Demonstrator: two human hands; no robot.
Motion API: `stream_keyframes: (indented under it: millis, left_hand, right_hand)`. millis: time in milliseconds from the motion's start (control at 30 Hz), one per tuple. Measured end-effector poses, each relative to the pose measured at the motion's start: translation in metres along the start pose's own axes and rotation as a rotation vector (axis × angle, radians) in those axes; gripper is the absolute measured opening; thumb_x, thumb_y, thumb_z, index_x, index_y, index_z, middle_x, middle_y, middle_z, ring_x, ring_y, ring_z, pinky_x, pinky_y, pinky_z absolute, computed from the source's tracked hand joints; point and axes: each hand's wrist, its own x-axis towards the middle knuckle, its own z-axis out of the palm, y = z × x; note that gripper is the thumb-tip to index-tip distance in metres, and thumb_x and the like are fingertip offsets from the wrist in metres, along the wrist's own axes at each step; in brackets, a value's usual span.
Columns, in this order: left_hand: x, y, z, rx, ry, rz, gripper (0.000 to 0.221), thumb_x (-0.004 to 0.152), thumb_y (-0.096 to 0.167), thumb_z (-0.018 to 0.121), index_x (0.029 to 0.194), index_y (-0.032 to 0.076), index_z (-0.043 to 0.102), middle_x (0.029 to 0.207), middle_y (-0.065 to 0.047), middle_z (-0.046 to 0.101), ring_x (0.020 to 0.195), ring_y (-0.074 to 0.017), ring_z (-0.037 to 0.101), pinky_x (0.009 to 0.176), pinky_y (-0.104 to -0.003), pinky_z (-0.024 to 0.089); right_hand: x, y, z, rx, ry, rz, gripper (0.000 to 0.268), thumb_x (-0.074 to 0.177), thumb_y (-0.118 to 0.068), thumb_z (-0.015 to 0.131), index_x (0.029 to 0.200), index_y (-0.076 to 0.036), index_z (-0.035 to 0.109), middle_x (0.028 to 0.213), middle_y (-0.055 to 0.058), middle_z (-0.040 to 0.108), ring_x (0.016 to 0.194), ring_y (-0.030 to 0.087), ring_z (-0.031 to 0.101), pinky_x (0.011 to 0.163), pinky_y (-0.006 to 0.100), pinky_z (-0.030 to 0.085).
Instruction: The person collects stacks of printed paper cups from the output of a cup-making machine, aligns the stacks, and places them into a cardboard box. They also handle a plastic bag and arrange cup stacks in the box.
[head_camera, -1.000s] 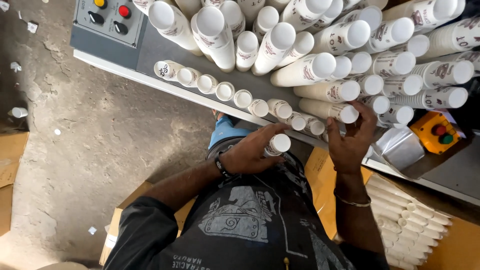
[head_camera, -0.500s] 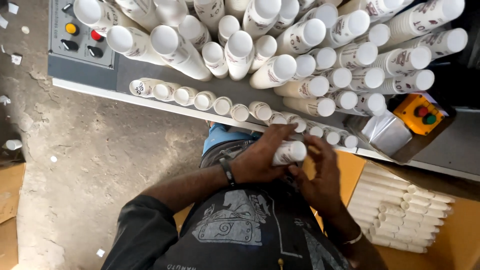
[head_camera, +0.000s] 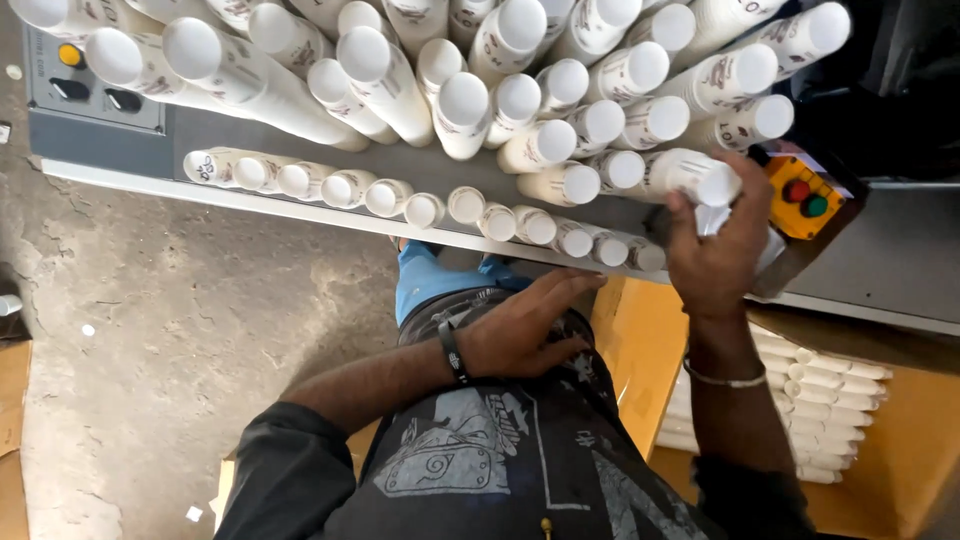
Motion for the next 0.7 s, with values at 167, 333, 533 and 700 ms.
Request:
stream_keyframes:
  millis: [167,333,533,700]
  left_hand:
    - [-0.011,0.003,0.011,-0.001,-0.026,-0.073,0.073,0.089,0.015,0.078,0.151,0.004,0.04,0.142,-0.022,0.053,0.134,-0.0399,0.054,0.113,-0.043,0.047]
    - [-0.023,-0.006,0.011,-0.01,-0.058,-0.129,0.061,0.089,0.015,0.076,0.143,0.005,0.051,0.133,-0.018,0.063,0.124,-0.0359,0.063,0.104,-0.041,0.052]
    - [0.001,-0.015,0.033,0.024,-0.352,-0.118,0.059,0.088,0.017,0.074,0.142,0.008,0.053,0.127,-0.016,0.065,0.12,-0.0351,0.063,0.103,-0.043,0.051]
    - [0.046,-0.022,0.108,0.081,-0.27,0.228,0.074,0.079,0.013,0.074,0.146,0.006,0.044,0.146,-0.019,0.053,0.138,-0.038,0.05,0.115,-0.049,0.043]
  right_hand:
    - [-0.005,0.001,-0.03,-0.048,-0.081,0.03,0.061,0.104,-0.011,0.078,0.151,0.001,0.042,0.143,0.016,0.053,0.132,0.025,0.055,0.118,0.038,0.045]
    - [-0.037,0.073,-0.09,-0.017,0.299,0.154,0.03,0.115,-0.015,0.069,0.14,-0.001,0.06,0.131,0.015,0.063,0.12,0.025,0.061,0.108,0.037,0.05]
    - [-0.111,0.239,-0.036,-0.699,-0.058,0.187,0.025,0.085,-0.018,0.084,0.094,0.0,0.069,0.096,0.022,0.068,0.092,0.042,0.064,0.085,0.05,0.053]
    - [-0.138,0.217,-0.056,-0.53,0.115,0.211,0.017,0.099,-0.018,0.077,0.097,-0.003,0.069,0.093,0.019,0.07,0.083,0.038,0.069,0.076,0.047,0.056]
